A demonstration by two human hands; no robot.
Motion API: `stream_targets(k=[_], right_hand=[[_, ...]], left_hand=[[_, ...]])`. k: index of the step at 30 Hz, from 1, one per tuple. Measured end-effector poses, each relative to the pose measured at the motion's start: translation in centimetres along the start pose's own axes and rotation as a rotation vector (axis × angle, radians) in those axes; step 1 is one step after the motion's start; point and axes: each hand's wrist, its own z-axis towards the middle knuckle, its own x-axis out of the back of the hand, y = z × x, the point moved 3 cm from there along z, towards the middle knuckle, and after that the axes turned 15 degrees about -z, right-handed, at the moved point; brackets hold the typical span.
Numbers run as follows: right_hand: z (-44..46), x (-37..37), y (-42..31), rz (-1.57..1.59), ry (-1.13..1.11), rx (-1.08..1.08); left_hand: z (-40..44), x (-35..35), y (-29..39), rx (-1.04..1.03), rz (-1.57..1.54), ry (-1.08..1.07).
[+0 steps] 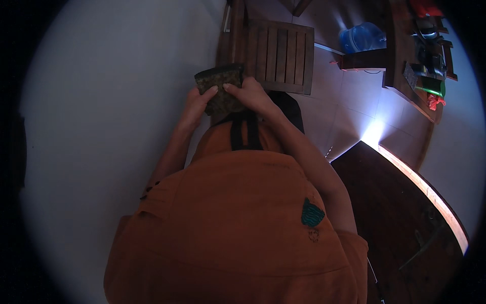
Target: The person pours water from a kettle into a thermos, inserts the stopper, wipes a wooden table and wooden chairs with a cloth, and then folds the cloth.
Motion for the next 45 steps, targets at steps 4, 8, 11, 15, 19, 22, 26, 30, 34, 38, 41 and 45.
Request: stream_targets(k=[4, 8, 11, 15, 19, 22, 26, 30, 34, 38, 41, 45], right_hand=[[0.7, -0.3, 0.9, 0.023, 0.005, 0.009], [0.0, 0.3, -0.2, 0.000, -0.019, -0.021], [0.0, 0.3, -0.1, 0.005, -0.036, -0.040], [0.4, -0.1, 0.5, 0.029, 0.008, 0.016], [0.2, -0.1, 0.5, 0.019, -0.011, 0.014], [0.5, -0.4, 1.1, 0.025, 0.001, 0.011], [0.6, -0.8, 1.6, 0.066, 0.018, 0.061], [1.0, -1.1, 2.1, 0.066, 0.018, 0.055], [0.9, -1.0, 2.1, -0.023, 0.030, 0.010], [0.6, -1.2, 1.9, -0.015, 0.080, 0.057], [0.6, -1.3, 1.9, -0.103, 0.098, 0.004], [-0.1, -1.3, 1.5, -0.137, 0.106, 0.018]], left_hand=[[0.2, 0.3, -0.4, 0.036, -0.007, 0.020], [0.0, 0.3, -0.3, 0.058, -0.006, 0.023], [0.1, 0.2, -0.2, 0.060, -0.008, 0.016], [0.1, 0.3, -0.2, 0.049, -0.011, 0.006], [0.1, 0.3, -0.2, 0.031, -0.010, -0.015], [0.2, 0.2, -0.1, 0.019, -0.016, -0.017], [0.1, 0.0, 0.3, 0.052, 0.023, -0.007], [0.4, 0.3, 0.0, 0.019, 0.028, 0.036], [0.4, 0.3, -0.3, -0.012, 0.018, 0.038], [0.2, 0.1, 0.1, -0.005, 0.030, 0.000], [0.2, -0.1, 0.1, -0.009, 0.042, 0.012], [0.0, -0.3, 0.4, -0.033, 0.085, 0.048]])
